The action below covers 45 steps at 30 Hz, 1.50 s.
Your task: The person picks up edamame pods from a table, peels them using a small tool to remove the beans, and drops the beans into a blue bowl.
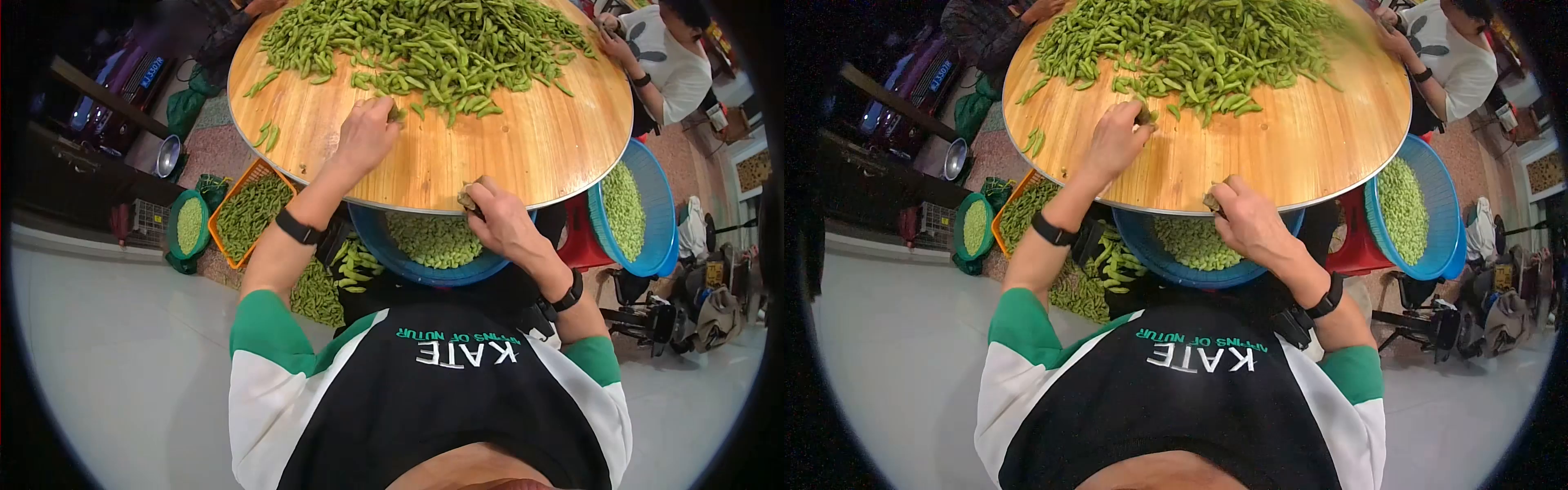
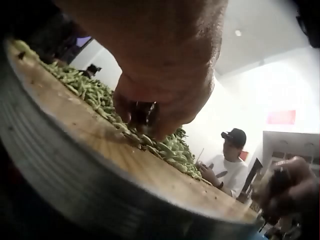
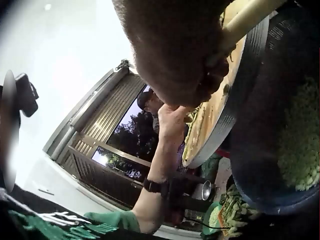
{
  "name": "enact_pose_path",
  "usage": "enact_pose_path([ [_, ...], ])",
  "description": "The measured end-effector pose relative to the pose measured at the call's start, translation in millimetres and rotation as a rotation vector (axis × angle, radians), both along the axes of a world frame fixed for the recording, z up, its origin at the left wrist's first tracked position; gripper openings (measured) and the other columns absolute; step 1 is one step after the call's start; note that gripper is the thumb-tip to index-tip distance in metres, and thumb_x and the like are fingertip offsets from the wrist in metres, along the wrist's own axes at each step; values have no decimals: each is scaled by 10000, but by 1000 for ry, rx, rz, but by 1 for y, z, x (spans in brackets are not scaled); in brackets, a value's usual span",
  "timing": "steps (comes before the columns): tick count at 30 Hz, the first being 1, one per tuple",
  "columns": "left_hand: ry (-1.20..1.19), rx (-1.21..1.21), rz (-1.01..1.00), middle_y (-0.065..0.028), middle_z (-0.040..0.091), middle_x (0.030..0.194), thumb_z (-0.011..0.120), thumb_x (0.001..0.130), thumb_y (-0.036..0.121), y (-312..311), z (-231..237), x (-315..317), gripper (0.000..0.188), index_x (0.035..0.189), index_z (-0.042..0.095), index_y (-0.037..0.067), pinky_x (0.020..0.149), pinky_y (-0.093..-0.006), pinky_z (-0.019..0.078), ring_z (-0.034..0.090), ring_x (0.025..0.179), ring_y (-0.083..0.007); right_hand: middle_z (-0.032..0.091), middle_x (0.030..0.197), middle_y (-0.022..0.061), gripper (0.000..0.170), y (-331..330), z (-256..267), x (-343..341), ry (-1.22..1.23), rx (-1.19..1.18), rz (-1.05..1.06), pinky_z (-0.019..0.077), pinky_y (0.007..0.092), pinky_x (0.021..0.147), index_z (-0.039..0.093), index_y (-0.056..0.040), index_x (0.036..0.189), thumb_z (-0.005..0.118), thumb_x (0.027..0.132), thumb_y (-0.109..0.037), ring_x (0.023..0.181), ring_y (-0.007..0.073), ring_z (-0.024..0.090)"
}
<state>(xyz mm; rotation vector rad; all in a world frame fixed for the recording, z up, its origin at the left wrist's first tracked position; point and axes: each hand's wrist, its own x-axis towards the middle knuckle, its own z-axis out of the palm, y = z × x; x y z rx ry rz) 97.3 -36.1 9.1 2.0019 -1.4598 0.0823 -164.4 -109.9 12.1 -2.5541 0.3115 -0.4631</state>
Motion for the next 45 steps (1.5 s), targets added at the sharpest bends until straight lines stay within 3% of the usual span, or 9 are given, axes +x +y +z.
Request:
enact_pose_path([
  [3, 74, -95, -110, -152, 628, 739, 638, 802, 85, 17, 13, -28, 143, 898, 579, -3, 631, -407, 489, 625, 699, -326, 549, 854, 156, 214, 4, 0, -5, -45, 50, -7, 480, 420, 648, 545, -1, 1033, 584, 852, -109, 735, 324, 582],
  [6, 878, -114, -295, -26, 612, 775, 569, 900, 17, 34, 20, -63, 71, 961, 579, -18, 505, -198, 411, 541, 618, -43, 559, 878, 52, 374, 11, 11, -5, -63, 1114, -103, 404, 222, 482, 443, -37, 1323, 434, 996, -218, 617, 76, 483],
  [9, 1240, -70, -343, -33, 637, 801, 563, 909, 24, 43, 21, -85, 122, 1024, 589, -8, 503, -185, 429, 568, 634, -51, 556, 872, 36, 366, 18, 6, -3, -209, 1345, -53, 373, 185, 463, 430, -41, 1324, 427, 998, -208, 625, 64, 483],
  [26, 1344, 70, -333, -3, 592, 746, 545, 927, 70, 54, 7, -106, 64, 956, 572, 20, 502, -175, 397, 526, 617, -38, 536, 836, 38, 389, 34, -6, -11, -320, 1592, 121, 350, 184, 426, 412, -26, 1351, 443, 1003, -198, 568, 69, 431],
  [30, 1142, 18, -354, 14, 576, 747, 554, 918, 68, 55, 3, -109, 78, 971, 582, 18, 521, -180, 397, 523, 632, -32, 534, 786, 44, 396, 36, -3, -11, -301, 1606, 72, 332, 182, 416, 408, -39, 1373, 440, 993, -148, 524, 66, 402],
  [32, 1160, 25, -358, 17, 569, 743, 557, 914, 64, 55, 3, -107, 84, 977, 585, 16, 525, -185, 400, 527, 639, -36, 534, 796, 27, 310, 35, -3, -12, -283, 1556, 63, 335, 176, 422, 504, -13, 1237, 464, 996, -204, 523, 56, 399],
  [35, 1327, 146, -414, 16, 567, 739, 568, 909, 68, 55, -1, -96, 91, 990, 584, 29, 506, -195, 398, 536, 629, -52, 533, 786, 29, 273, 33, 1, -14, -248, 1673, 60, 327, 176, 413, 530, -14, 1182, 476, 991, -200, 518, 52, 394],
  [40, 2075, 237, -660, -1, 579, 706, 601, 902, 99, 48, -17, -90, 144, 1036, 580, 51, 433, -190, 368, 519, 539, -58, 547, 794, 41, 248, 28, -14, -14, -269, 1905, 151, 324, 182, 400, 535, -33, 1177, 479, 985, -179, 513, 57, 397],
  [45, 1710, 140, -402, -6, 573, 665, 597, 901, 102, 48, -12, -100, 111, 991, 600, 38, 414, -182, 361, 505, 498, -54, 561, 799, 57, 238, 33, -15, -10, -319, 1959, 0, 333, 188, 400, 539, -49, 1178, 477, 984, -173, 505, 69, 403],
])
